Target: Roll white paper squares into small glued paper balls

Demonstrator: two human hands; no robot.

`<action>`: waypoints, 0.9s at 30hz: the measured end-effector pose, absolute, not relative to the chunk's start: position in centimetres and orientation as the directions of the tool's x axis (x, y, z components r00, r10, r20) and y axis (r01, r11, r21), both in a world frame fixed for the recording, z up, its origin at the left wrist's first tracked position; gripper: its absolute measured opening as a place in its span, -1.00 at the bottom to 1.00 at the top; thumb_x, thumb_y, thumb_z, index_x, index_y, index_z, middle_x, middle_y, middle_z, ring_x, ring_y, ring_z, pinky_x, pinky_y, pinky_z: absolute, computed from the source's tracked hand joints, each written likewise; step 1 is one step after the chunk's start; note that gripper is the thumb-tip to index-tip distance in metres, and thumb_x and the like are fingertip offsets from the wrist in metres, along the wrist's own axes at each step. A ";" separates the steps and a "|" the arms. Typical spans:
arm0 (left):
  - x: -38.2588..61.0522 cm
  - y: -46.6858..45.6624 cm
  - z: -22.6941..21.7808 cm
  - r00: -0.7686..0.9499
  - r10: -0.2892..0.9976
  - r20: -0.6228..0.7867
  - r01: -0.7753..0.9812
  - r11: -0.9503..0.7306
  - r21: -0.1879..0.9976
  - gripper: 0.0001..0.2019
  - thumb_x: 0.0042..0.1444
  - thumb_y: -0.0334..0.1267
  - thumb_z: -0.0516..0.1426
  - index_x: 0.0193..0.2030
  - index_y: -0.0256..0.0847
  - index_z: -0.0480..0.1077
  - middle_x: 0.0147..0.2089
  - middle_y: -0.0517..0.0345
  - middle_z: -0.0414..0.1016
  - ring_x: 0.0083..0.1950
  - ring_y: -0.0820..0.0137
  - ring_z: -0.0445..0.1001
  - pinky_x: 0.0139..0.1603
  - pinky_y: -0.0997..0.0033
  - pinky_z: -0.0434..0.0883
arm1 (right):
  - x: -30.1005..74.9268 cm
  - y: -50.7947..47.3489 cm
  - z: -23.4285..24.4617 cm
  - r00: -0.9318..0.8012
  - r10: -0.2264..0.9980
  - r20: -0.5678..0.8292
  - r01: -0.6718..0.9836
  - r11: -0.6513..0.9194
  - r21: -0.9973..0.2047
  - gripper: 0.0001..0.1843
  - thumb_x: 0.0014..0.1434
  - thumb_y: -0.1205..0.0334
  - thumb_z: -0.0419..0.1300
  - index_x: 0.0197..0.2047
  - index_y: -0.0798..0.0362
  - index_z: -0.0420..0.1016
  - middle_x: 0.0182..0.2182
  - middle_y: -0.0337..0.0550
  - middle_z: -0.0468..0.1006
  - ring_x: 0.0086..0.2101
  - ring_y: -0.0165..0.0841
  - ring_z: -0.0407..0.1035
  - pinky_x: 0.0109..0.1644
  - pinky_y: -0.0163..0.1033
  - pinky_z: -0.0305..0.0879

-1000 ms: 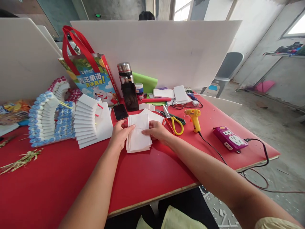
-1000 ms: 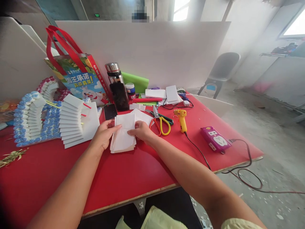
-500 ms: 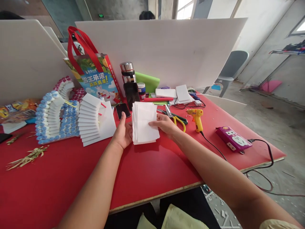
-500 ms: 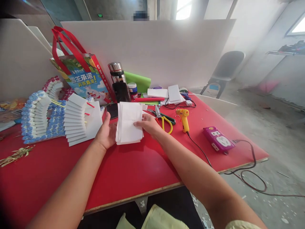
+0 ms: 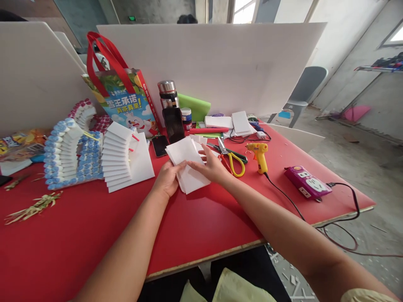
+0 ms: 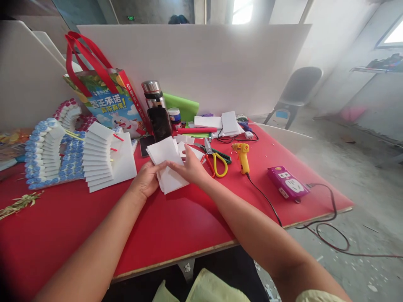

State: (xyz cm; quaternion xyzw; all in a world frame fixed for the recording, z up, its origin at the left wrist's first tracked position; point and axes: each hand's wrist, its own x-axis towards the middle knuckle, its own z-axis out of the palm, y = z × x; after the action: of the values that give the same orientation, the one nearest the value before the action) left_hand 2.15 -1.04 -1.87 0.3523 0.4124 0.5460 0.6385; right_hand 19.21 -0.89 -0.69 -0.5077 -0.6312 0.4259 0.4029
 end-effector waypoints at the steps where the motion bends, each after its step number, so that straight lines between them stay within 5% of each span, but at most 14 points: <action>1: 2.0 -0.9 -1.8 0.051 0.988 -0.145 -0.443 0.152 0.884 -0.50 -0.13 -0.32 0.41 0.01 -0.30 0.49 -0.09 -0.09 0.64 -0.08 0.10 0.61 0.02 0.10 0.52 | 19.3 -0.8 -0.7 -0.159 0.987 0.015 0.207 0.048 -0.977 0.12 -0.02 -0.07 0.41 0.46 0.07 -0.02 0.29 0.20 0.27 0.10 -0.09 0.38 0.01 -0.09 0.43; 3: 1.8 -0.8 -1.7 0.034 0.988 -0.152 -0.501 0.148 0.853 -0.56 -0.10 -0.36 0.38 -0.02 -0.27 0.50 -0.08 -0.05 0.64 -0.03 0.12 0.59 0.06 0.12 0.51 | 19.5 -0.7 -0.8 -0.267 0.961 -0.072 0.046 -0.062 -0.997 0.02 -0.10 -0.02 0.46 0.37 0.08 0.21 0.15 0.11 0.44 -0.02 -0.14 0.46 -0.07 -0.14 0.46; 6: 1.7 -0.6 -1.5 0.022 0.990 -0.136 -0.531 0.127 0.838 -0.63 -0.06 -0.36 0.34 -0.05 -0.22 0.50 -0.03 -0.01 0.62 0.03 0.14 0.57 0.10 0.16 0.50 | 19.4 -0.6 -1.3 -0.423 0.903 -0.079 -0.111 -0.138 -0.984 -0.42 -0.12 0.05 0.46 -0.02 0.10 0.58 -0.24 -0.10 0.62 -0.24 -0.24 0.51 -0.12 -0.18 0.45; 11: 0.9 -0.3 -1.3 -0.052 0.993 -0.108 -0.544 0.063 0.837 -0.71 -0.02 -0.29 0.31 -0.11 -0.19 0.48 -0.03 0.03 0.60 0.04 0.25 0.56 0.08 0.25 0.50 | 20.1 0.0 -0.9 -0.158 0.980 -0.121 -0.186 -0.149 -0.971 -0.66 -0.09 0.18 0.38 -0.21 0.15 0.62 -0.38 -0.13 0.62 -0.39 -0.28 0.48 -0.26 -0.21 0.42; 15: 0.1 -0.2 -1.2 -0.089 0.968 -0.237 -0.618 0.132 0.775 -0.77 0.01 -0.33 0.26 -0.14 -0.22 0.48 -0.07 0.04 0.59 -0.06 0.35 0.58 -0.02 0.34 0.50 | 22.4 0.0 1.1 0.144 0.939 0.312 0.247 0.271 -0.930 -0.60 0.13 0.25 0.11 0.00 0.08 0.60 -0.18 -0.13 0.64 -0.19 -0.20 0.51 -0.11 -0.16 0.42; 19: 0.3 -0.3 -1.1 -0.125 0.948 -0.292 -0.633 0.150 0.759 -0.79 0.00 -0.36 0.24 -0.17 -0.27 0.51 -0.17 0.04 0.59 -0.21 0.40 0.57 -0.18 0.42 0.48 | 23.1 -0.1 1.6 -0.015 0.787 0.617 0.743 0.422 -0.520 -0.37 0.24 0.41 -0.08 0.37 0.04 0.29 0.32 -0.08 0.33 0.28 -0.16 0.23 0.29 -0.06 0.19; 21: 0.5 -0.4 -1.1 -0.144 0.952 -0.271 -0.602 0.133 0.787 -0.78 -0.01 -0.36 0.24 -0.17 -0.27 0.50 -0.20 0.06 0.57 -0.24 0.43 0.56 -0.21 0.44 0.47 | 22.3 0.3 0.7 -0.212 0.792 0.572 0.824 0.460 -0.331 -0.35 0.26 0.48 -0.11 0.40 0.10 0.23 0.41 -0.04 0.15 0.39 -0.17 0.00 0.39 -0.01 0.02; 23: 0.7 -0.4 -1.1 -0.174 0.956 -0.236 -0.552 0.104 0.828 -0.77 -0.03 -0.33 0.24 -0.17 -0.25 0.49 -0.21 0.09 0.56 -0.26 0.45 0.55 -0.22 0.45 0.45 | 21.3 0.7 -0.7 -0.407 0.824 0.394 0.827 0.516 -0.224 -0.41 0.30 0.46 -0.09 0.37 0.12 0.27 0.40 0.03 0.17 0.40 -0.13 -0.02 0.41 0.07 -0.06; 27: 0.8 -0.5 -1.1 -0.223 0.963 -0.149 -0.420 0.043 0.907 -0.70 -0.04 -0.21 0.26 -0.15 -0.26 0.48 -0.18 0.08 0.55 -0.29 0.45 0.53 -0.25 0.45 0.42 | 20.2 0.8 -2.4 -0.499 0.845 0.191 0.822 0.532 -0.205 -0.44 0.37 0.13 0.06 0.36 0.16 0.25 0.38 0.18 0.19 0.38 -0.03 0.03 0.42 0.19 -0.11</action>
State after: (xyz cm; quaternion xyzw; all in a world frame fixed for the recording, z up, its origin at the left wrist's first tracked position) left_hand 0.82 -0.47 -1.11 0.2911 0.4668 0.6276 0.5510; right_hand 20.25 0.84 -2.43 -0.4818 -0.8647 0.0435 0.1349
